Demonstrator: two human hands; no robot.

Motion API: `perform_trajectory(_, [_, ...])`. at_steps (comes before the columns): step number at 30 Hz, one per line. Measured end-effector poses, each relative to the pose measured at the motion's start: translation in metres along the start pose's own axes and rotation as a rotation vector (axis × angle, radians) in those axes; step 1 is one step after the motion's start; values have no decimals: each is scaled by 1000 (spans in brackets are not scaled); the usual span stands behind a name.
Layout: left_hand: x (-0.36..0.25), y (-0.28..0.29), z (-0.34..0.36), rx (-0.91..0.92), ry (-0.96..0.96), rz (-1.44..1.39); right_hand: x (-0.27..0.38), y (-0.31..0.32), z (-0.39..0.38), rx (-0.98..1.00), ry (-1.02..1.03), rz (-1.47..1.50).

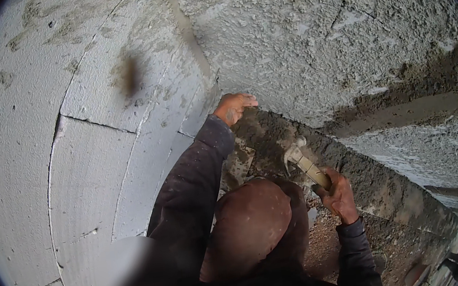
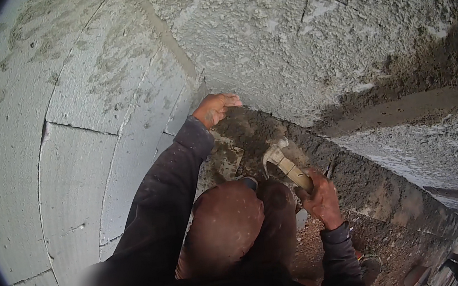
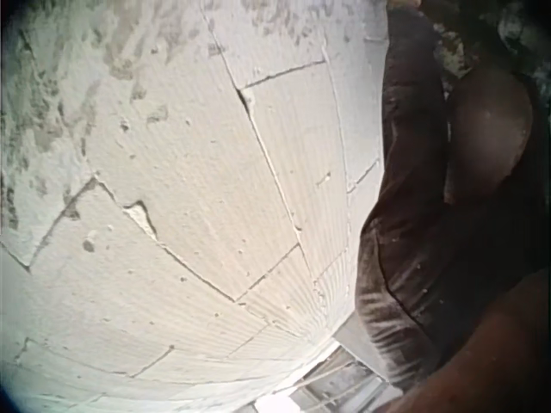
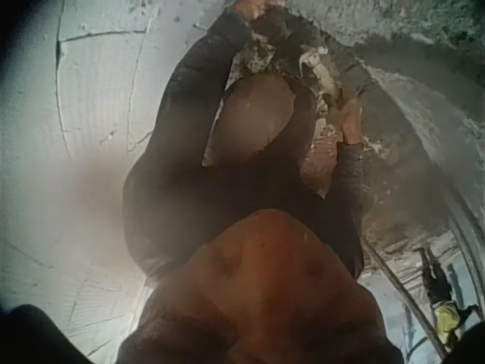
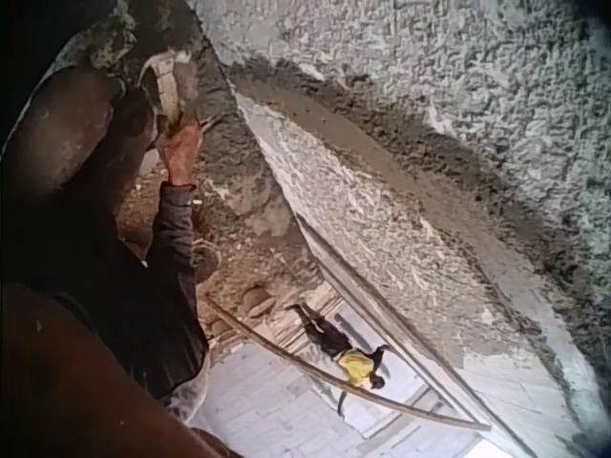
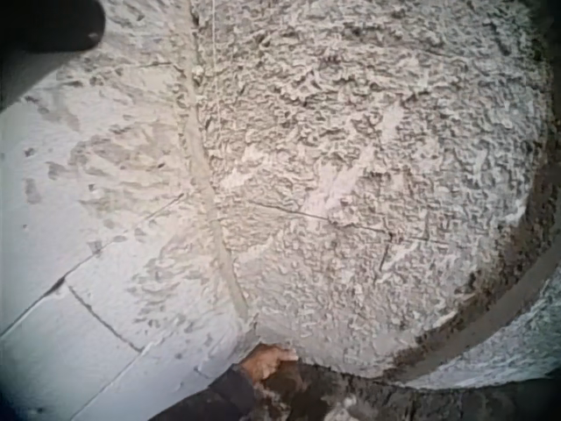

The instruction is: The person uses a wooden float to smooth wet mortar on a block wall, applies more mortar with a trowel, and uses a hammer to drive a nail into a pipe.

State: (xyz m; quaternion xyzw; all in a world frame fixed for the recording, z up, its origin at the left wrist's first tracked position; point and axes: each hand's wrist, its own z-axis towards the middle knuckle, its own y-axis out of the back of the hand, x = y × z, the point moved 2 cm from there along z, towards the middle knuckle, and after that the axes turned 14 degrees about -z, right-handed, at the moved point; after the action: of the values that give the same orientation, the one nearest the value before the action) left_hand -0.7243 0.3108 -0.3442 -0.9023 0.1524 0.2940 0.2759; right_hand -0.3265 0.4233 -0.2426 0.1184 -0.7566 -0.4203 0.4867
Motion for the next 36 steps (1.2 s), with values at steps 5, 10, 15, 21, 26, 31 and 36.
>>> perform_trajectory(5, [-12,3,18,37,113,-58,23,-6,50,88,179,-197])
perform_trajectory(10, [-14,-3,20,65,99,-113,40,-13,85,177,146,-291])
perform_trajectory(15, [-14,-1,18,72,56,-133,35,-28,105,144,219,-322])
perform_trajectory(21, [-15,0,21,76,68,-154,36,-33,116,164,227,-321])
perform_trajectory(26, [-17,5,22,56,33,-173,39,-41,129,150,232,-321])
perform_trajectory(31, [-19,25,21,2,-44,-145,42,-51,139,154,247,-310])
perform_trajectory(36, [-19,39,24,-128,-97,-225,57,-55,146,99,294,-265])
